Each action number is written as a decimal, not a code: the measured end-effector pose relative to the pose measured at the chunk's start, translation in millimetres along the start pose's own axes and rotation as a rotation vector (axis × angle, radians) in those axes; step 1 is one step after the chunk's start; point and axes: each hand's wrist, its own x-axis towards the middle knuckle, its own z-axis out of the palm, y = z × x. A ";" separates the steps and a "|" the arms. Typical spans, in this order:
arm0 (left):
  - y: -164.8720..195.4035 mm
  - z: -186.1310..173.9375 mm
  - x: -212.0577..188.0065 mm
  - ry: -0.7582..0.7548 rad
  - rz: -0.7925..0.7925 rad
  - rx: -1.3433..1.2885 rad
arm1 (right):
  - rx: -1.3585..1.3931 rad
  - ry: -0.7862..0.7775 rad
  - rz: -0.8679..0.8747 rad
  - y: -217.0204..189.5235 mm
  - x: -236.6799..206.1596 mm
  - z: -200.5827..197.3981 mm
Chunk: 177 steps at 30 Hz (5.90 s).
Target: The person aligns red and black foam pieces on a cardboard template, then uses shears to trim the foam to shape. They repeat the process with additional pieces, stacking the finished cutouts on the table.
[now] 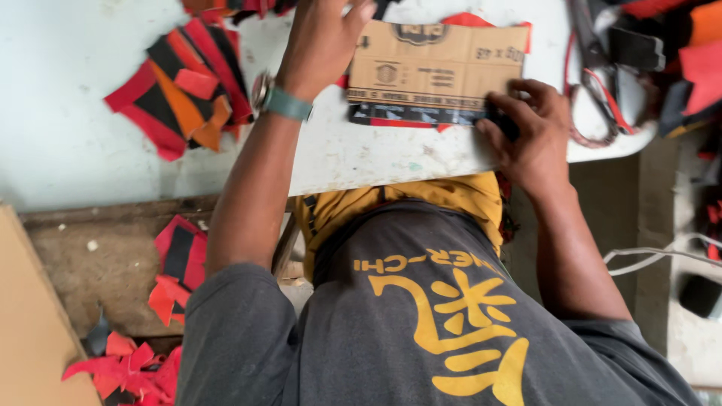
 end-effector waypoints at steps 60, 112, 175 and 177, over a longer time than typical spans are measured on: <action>33.6 -14.9 -66.4 -0.242 -0.159 0.113 | 0.182 -0.203 0.113 14.9 24.4 -34.7; 100.9 63.2 23.6 -0.520 0.104 0.176 | 0.846 -0.253 0.635 69.2 132.2 -15.8; 102.3 74.6 -5.1 -0.586 0.194 0.430 | 0.223 -0.167 0.289 14.6 51.3 -47.2; 112.2 75.5 -5.3 -0.594 0.169 0.443 | 0.084 -0.133 0.296 25.0 75.5 -35.9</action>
